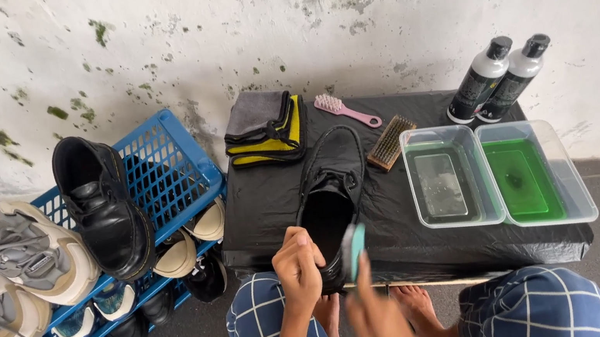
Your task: Brushing the top surface of a black leather shoe using a small brush and cleaning solution.
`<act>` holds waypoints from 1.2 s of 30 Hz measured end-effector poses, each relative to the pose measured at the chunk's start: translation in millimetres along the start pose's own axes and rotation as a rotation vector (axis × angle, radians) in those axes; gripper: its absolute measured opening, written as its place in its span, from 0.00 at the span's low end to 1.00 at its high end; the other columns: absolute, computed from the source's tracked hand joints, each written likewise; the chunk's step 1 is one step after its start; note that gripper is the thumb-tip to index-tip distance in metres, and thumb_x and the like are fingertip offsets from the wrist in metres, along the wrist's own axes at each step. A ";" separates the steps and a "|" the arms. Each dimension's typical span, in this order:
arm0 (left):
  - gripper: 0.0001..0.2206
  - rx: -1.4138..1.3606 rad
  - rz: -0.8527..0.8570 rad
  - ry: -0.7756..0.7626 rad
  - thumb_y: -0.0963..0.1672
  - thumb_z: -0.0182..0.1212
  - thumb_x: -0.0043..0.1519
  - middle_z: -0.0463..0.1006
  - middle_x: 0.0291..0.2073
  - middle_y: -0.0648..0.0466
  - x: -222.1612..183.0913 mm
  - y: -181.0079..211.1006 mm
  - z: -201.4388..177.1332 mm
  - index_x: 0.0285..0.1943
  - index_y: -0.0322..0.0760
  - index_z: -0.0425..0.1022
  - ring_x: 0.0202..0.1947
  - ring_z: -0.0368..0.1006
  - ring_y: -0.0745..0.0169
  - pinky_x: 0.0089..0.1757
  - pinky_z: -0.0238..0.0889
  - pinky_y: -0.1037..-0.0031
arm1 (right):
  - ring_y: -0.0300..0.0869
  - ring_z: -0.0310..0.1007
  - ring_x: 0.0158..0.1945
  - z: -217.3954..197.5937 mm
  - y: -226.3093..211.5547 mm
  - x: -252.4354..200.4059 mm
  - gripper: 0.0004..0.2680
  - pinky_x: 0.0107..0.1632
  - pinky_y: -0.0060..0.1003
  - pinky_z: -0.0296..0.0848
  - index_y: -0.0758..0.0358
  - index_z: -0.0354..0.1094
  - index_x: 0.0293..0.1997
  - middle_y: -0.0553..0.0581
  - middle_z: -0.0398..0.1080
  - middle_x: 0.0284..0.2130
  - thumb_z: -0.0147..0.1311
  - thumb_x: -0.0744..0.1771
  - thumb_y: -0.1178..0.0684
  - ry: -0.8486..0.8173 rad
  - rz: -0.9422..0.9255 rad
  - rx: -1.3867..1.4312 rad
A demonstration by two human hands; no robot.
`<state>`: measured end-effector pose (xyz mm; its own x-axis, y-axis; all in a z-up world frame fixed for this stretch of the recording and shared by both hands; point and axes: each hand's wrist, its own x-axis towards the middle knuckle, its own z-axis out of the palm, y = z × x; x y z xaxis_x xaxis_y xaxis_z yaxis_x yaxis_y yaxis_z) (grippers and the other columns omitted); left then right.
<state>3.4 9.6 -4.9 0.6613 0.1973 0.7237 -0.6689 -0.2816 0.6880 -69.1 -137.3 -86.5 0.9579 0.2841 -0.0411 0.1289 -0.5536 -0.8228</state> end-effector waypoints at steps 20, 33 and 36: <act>0.27 -0.016 -0.014 -0.011 0.40 0.37 0.72 0.64 0.09 0.56 0.6 3.8 -1.0 0.13 0.35 0.60 0.14 0.56 0.67 0.34 0.62 0.72 | 0.40 0.63 0.12 24.3 34.7 -7.5 0.27 0.16 0.38 0.56 0.76 0.29 0.74 0.56 0.66 0.14 0.41 0.70 0.52 0.169 -0.382 -0.052; 0.36 -0.033 -0.053 -0.090 0.55 0.23 0.74 0.58 0.10 0.57 -3.3 -2.1 -4.3 0.12 0.37 0.55 0.15 0.49 0.66 0.34 0.55 0.72 | 0.35 0.62 0.10 -4.7 4.0 15.4 0.27 0.14 0.33 0.60 0.65 0.22 0.76 0.52 0.65 0.11 0.37 0.69 0.53 0.143 -0.106 0.121; 0.33 -0.019 -0.033 -0.091 0.49 0.26 0.74 0.60 0.10 0.57 -2.9 0.8 -0.2 0.12 0.37 0.57 0.15 0.51 0.66 0.34 0.56 0.72 | 0.38 0.59 0.10 -11.2 11.4 26.4 0.26 0.17 0.38 0.56 0.71 0.27 0.75 0.53 0.64 0.11 0.38 0.70 0.54 0.176 -0.261 0.007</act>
<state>0.9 9.0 -6.5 0.7109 0.1203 0.6930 -0.6517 -0.2581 0.7133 -39.5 -144.8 -90.7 0.9226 0.2754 0.2700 0.3747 -0.4740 -0.7968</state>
